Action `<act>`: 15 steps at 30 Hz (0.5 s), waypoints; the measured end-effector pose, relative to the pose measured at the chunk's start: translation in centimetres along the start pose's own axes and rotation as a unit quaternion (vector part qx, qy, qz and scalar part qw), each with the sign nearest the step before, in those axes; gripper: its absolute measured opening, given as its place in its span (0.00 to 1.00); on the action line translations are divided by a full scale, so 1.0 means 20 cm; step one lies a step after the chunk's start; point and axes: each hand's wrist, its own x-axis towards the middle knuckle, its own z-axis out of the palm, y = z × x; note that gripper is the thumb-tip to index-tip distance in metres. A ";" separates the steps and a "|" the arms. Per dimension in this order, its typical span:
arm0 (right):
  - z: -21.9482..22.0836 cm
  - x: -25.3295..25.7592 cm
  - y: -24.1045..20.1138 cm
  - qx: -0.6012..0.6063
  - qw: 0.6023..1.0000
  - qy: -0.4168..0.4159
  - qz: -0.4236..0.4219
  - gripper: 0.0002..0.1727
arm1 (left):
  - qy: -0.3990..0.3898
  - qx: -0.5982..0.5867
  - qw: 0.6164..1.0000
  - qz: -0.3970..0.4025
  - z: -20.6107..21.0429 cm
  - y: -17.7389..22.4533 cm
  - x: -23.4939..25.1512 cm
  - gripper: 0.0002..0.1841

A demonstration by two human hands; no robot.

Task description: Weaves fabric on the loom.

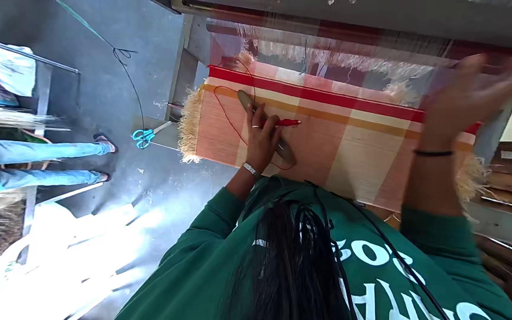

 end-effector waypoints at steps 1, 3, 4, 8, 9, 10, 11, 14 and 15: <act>0.07 -0.14 -0.10 0.025 0.994 -0.099 -0.034 0.36 | 0.000 -0.007 1.000 -0.006 0.03 0.05 -0.02 0.12; 0.22 -0.40 -0.24 0.061 0.938 -0.330 -0.092 0.32 | -0.003 -0.021 1.000 -0.005 0.07 0.12 -0.03 0.12; 0.30 -0.51 -0.26 0.063 0.907 -0.394 -0.136 0.30 | -0.010 -0.025 1.000 -0.002 0.07 0.14 -0.02 0.12; 0.42 -0.71 -0.25 0.087 0.892 -0.401 -0.190 0.18 | -0.065 -0.038 0.997 0.010 -0.06 0.08 0.04 0.17; 0.41 -0.71 -0.25 0.086 0.896 -0.393 -0.188 0.17 | -0.082 -0.027 0.996 0.014 -0.11 0.03 0.07 0.20; 0.39 -0.70 -0.26 0.083 0.898 -0.389 -0.186 0.17 | -0.093 -0.004 0.995 0.023 -0.16 -0.02 0.09 0.24; 0.37 -0.70 -0.26 0.080 0.900 -0.388 -0.184 0.17 | -0.109 0.030 0.993 0.030 -0.20 -0.06 0.11 0.28; 0.33 -0.71 -0.27 0.066 0.900 -0.387 -0.187 0.17 | -0.173 0.136 0.975 0.028 -0.30 -0.13 0.15 0.27; 0.31 -0.72 -0.28 0.061 0.900 -0.387 -0.191 0.18 | -0.178 0.145 0.973 0.033 -0.31 -0.14 0.15 0.25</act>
